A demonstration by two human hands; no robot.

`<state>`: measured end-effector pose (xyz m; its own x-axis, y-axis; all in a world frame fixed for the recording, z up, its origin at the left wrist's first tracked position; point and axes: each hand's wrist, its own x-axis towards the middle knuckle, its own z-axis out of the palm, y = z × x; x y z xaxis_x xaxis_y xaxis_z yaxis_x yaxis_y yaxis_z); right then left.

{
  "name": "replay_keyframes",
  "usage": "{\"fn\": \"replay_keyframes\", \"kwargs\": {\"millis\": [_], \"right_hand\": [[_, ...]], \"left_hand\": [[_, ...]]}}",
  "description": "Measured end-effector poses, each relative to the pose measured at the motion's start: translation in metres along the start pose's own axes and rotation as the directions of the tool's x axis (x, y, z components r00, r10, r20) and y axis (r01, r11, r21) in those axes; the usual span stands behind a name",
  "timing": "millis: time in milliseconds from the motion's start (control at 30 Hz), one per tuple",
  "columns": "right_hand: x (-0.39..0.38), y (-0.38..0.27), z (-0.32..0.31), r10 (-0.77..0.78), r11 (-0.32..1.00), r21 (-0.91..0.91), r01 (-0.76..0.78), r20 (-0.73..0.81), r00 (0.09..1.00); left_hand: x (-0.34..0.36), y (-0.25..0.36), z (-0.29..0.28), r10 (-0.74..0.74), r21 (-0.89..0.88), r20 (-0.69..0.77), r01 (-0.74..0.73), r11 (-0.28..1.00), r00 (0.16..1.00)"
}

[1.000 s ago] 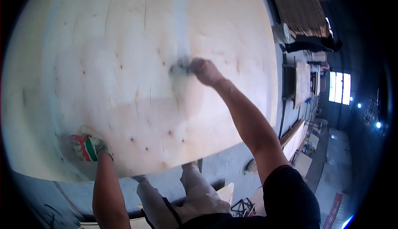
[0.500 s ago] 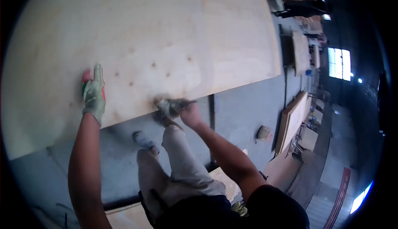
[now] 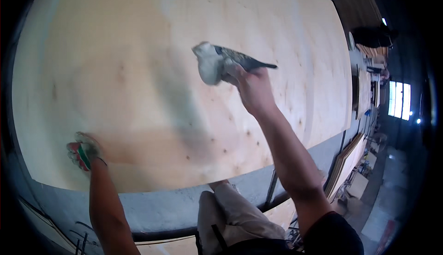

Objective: Apply wood filler or patching compound to defects in plywood sheets using a putty knife.

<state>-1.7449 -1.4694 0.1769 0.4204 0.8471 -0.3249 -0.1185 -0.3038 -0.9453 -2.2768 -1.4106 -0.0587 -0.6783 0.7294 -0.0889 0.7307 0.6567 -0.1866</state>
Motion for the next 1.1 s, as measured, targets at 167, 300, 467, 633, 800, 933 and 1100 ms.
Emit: {"fn": "replay_keyframes", "kwargs": {"millis": [167,300,467,633,800,933,1100], "right_hand": [[0.179,0.063,0.063,-0.033,0.984,-0.178,-0.013,-0.256,0.966],[0.210,0.022,0.120,-0.279,0.512,-0.854,0.096,-0.059,0.959],[0.132,0.056,0.066,-0.208,0.331,-0.813,0.479,0.432,0.878],[-0.067,0.107,0.056,-0.166,0.420,-0.769,0.482,0.457,0.874],[-0.274,0.179,0.060,-0.250,0.488,-0.822,0.292,0.188,0.950],[-0.322,0.194,0.138,-0.142,0.598,-0.801,0.022,-0.079,0.987],[-0.298,0.129,0.274,0.153,0.969,-0.200,-0.148,0.010,0.988]], "left_hand": [[-0.041,0.005,0.008,-0.202,0.100,-0.128,0.215,0.971,0.971],[-0.044,0.018,-0.028,-0.142,-0.038,-0.341,0.137,0.990,0.929],[-0.071,0.045,-0.078,-0.039,-0.010,-0.332,0.038,0.999,0.942],[-0.066,0.035,-0.009,-0.103,-0.124,-0.475,0.049,0.991,0.874],[-0.122,0.033,-0.051,0.041,-0.136,-0.349,-0.094,0.986,0.936],[-0.115,-0.024,-0.119,0.342,-0.280,-0.111,-0.359,0.890,0.933],[0.090,-0.095,-0.137,0.709,0.046,-0.494,-0.799,0.599,0.503]]}}
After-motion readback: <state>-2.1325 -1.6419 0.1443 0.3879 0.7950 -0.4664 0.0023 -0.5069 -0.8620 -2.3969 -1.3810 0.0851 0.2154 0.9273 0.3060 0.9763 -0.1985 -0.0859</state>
